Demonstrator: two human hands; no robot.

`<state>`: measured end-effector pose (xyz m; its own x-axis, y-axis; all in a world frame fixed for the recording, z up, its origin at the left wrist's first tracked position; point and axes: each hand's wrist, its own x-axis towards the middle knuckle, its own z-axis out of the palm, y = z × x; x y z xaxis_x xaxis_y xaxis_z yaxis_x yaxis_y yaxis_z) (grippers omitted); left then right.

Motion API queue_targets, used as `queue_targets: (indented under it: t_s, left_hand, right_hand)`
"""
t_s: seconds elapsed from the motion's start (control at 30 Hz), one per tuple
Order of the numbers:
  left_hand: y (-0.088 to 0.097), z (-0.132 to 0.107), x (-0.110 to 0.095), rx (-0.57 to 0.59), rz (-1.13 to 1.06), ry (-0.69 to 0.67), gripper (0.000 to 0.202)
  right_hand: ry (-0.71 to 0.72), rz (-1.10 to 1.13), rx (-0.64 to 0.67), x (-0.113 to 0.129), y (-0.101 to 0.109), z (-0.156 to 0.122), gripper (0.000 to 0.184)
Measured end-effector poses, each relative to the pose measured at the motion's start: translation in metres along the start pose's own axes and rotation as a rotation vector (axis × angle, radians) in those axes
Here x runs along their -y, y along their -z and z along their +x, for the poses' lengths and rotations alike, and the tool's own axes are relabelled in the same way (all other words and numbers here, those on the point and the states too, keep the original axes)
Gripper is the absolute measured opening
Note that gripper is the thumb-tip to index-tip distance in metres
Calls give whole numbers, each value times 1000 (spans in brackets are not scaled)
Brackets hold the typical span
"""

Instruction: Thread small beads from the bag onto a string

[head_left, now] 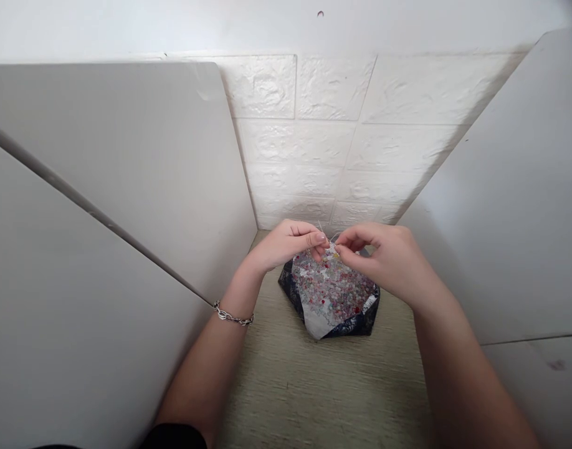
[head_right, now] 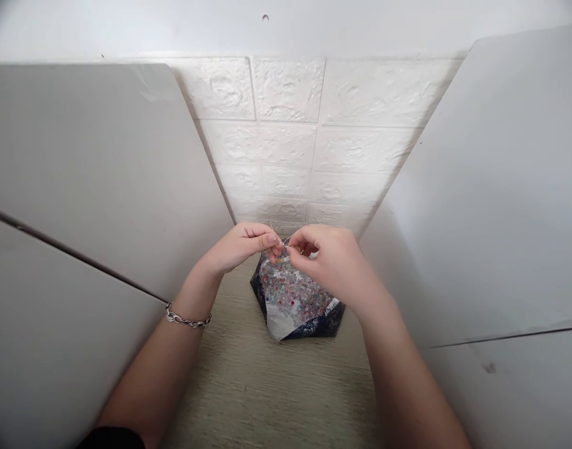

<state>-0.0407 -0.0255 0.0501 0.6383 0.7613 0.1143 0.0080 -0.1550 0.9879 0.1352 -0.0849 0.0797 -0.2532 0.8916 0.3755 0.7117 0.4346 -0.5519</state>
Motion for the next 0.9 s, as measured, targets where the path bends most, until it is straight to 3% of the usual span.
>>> queue_targets:
  t_s: [0.9]
  left_hand:
    - [6, 1, 7, 9, -122, -32, 29]
  right_hand:
    - [18, -18, 6, 0, 2, 1, 9]
